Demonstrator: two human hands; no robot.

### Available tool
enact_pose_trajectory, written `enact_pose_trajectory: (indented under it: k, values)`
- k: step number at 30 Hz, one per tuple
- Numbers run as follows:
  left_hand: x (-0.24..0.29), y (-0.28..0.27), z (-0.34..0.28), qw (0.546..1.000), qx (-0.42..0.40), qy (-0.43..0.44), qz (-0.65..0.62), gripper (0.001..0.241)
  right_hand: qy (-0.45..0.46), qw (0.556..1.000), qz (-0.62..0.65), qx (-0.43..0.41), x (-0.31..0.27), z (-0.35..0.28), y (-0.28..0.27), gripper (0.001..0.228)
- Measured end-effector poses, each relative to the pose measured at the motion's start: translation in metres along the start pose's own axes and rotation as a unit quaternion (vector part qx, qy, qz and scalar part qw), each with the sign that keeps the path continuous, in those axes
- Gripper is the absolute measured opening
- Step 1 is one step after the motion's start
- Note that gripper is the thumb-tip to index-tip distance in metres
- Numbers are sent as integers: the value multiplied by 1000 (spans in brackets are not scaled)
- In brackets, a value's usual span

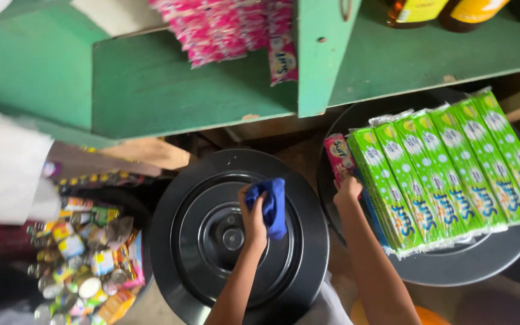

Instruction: The recorder wipes down individual bars of soap with a blue cloth and arranges them neatly on a grocery store shelf.

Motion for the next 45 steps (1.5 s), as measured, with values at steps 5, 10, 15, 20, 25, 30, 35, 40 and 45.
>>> enact_pose_trajectory:
  k: [5, 10, 15, 20, 25, 30, 35, 40, 45]
  values:
    - [12, 2, -22, 998, 13, -43, -50, 48, 11, 997, 79, -21, -2, -7, 3, 14]
    - [25, -13, -52, 985, 81, -139, -64, 61, 58, 998, 32, 10, 8, 0, 4, 54]
    - [20, -10, -69, 980, 87, -164, -72, 59, 131, 989, -15, -60, 29, 56, 26, 34]
    - [9, 14, -74, 982, 65, -161, -76, 47, 128, 992, -6, -14, 27, 32, 19, 29]
    - [14, 34, -75, 982, 49, -162, -82, 55, 103, 988, 109, -22, 26, 18, 11, 18]
    - [14, 36, -79, 979, 48, -173, -94, 59, 102, 989, 105, 33, 25, -16, -3, 38]
    - [-3, 20, -71, 984, 42, -158, -72, 59, 50, 874, -481, -37, -63, -179, -14, 55]
    - [-3, 21, -72, 990, 17, -138, -31, 50, -79, 958, -231, 149, 5, -106, -86, 28]
    - [-14, 6, -77, 991, 3, -132, -31, 45, 65, 994, 83, 9, 46, -103, -102, 30]
Point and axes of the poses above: each hand's wrist, its own z-axis towards the middle knuckle, its own y-axis out of the palm, x = y × z, the point moved 7 cm from there along z, towards the middle knuckle, and after that the axes turned 2 degrees about -x, right-handed, at the moved point
